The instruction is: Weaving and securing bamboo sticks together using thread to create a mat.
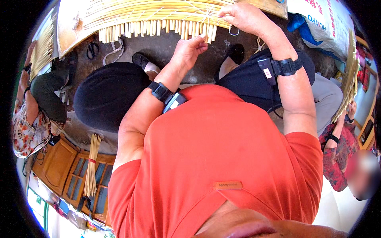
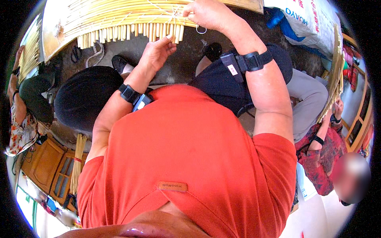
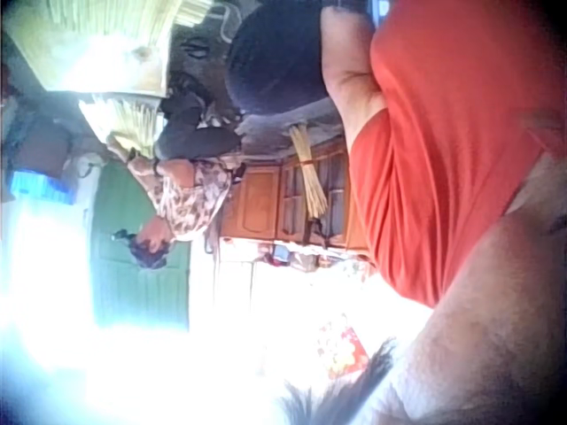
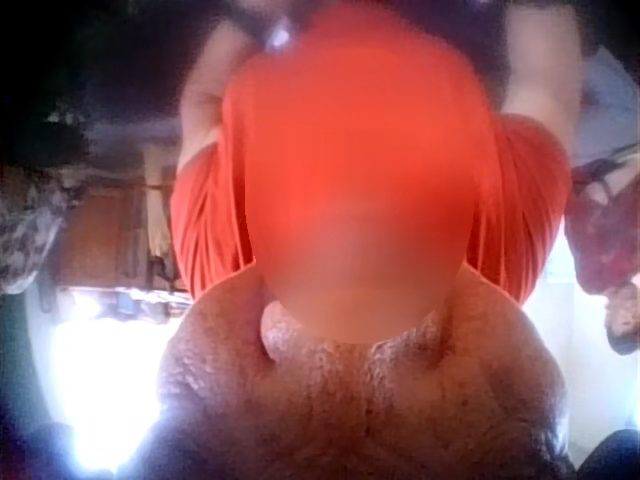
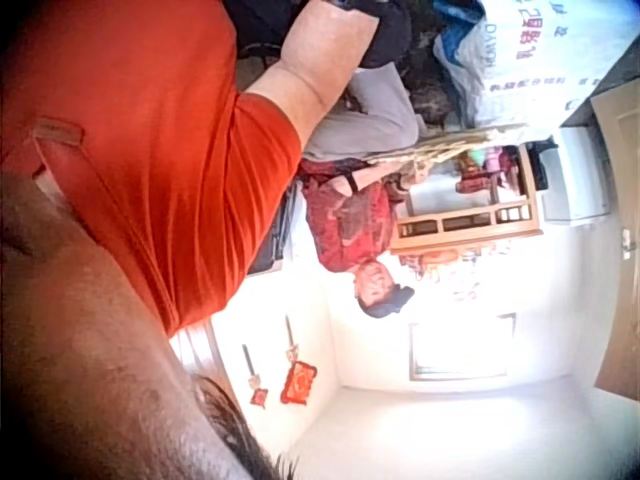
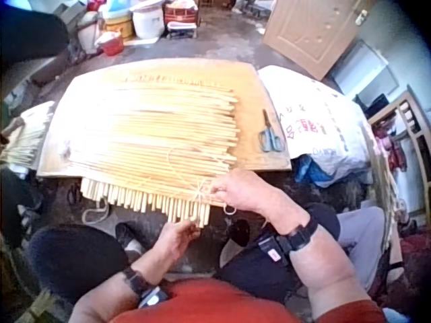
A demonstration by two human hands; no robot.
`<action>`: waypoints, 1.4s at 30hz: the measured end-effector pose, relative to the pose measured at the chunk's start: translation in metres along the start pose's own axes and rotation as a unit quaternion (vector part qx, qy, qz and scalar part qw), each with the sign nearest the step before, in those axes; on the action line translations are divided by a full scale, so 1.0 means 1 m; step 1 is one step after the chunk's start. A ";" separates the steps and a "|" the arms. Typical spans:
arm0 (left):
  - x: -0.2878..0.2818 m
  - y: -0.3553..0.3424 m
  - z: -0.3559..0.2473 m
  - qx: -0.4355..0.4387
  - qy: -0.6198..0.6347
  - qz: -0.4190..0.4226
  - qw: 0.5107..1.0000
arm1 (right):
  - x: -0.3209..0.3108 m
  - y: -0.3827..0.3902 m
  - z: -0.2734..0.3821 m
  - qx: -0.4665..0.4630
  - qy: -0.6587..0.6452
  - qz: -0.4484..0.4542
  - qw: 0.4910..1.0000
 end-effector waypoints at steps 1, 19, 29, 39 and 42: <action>0.000 0.000 0.000 0.000 0.007 0.005 1.000 | 0.000 0.000 0.002 -0.010 -0.001 0.002 1.000; -0.002 -0.002 -0.002 0.057 0.082 0.100 0.990 | -0.006 0.008 -0.002 0.007 0.008 0.014 1.000; 0.006 0.000 -0.027 0.099 0.137 0.035 0.985 | -0.006 0.004 0.019 -0.025 -0.013 -0.044 0.999; 0.011 -0.008 -0.037 0.082 0.073 -0.014 0.994 | -0.002 0.003 0.010 0.005 -0.028 -0.042 0.999; 0.011 -0.007 -0.036 0.078 0.067 -0.012 0.995 | -0.001 0.003 0.008 0.015 -0.015 -0.032 0.999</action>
Point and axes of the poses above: each hand's wrist, its own y-axis away from the middle knuckle, its own x-axis out of the palm, z = x × y, the point moved 4 cm from there along -y, towards the middle knuckle, and after that the axes turned 2 degrees about -y, right-handed, at the moved point
